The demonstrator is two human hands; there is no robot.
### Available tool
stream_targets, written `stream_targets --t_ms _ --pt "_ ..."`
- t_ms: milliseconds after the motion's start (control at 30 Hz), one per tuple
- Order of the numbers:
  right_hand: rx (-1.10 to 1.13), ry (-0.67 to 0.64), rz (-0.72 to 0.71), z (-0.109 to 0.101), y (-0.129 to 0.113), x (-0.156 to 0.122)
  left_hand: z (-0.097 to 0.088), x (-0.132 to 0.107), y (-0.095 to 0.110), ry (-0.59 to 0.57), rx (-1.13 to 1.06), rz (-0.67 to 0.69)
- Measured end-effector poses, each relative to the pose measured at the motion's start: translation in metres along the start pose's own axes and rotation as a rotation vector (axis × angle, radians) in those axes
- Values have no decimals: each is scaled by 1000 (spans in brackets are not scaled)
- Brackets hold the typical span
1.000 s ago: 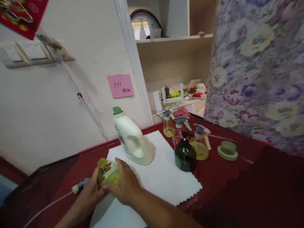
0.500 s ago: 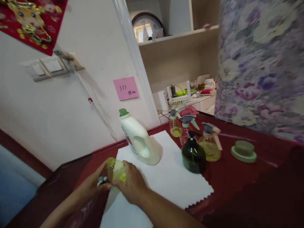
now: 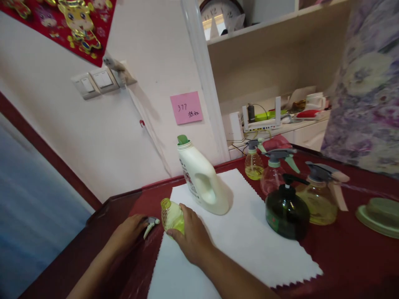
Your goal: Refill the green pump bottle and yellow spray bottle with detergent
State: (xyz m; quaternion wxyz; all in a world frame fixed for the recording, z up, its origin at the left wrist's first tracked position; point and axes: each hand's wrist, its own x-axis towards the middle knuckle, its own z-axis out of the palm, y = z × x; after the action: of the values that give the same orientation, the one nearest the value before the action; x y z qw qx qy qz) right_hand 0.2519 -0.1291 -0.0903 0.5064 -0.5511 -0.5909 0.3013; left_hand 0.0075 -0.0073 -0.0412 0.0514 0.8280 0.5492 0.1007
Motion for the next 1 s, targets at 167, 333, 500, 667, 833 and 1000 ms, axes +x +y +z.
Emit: stream_targets --t_ms 167,333,500,667,833,1000 --pt "15 6 -10 2 5 -1 -1 -1 -2 -16 120 -41" --pt "15 1 -7 1 5 -1 1 -3 3 14 130 -40" --pt "9 -6 -1 1 2 -2 -20 -4 11 171 44 -13" --pt "18 -9 0 0 2 -1 -59 -14 43 466 -509 12" --pt "21 -7 -5 1 0 -1 -92 -19 107 674 -1251 93" --pt "15 -18 -5 -1 -3 -4 -114 -9 149 708 -1495 191"
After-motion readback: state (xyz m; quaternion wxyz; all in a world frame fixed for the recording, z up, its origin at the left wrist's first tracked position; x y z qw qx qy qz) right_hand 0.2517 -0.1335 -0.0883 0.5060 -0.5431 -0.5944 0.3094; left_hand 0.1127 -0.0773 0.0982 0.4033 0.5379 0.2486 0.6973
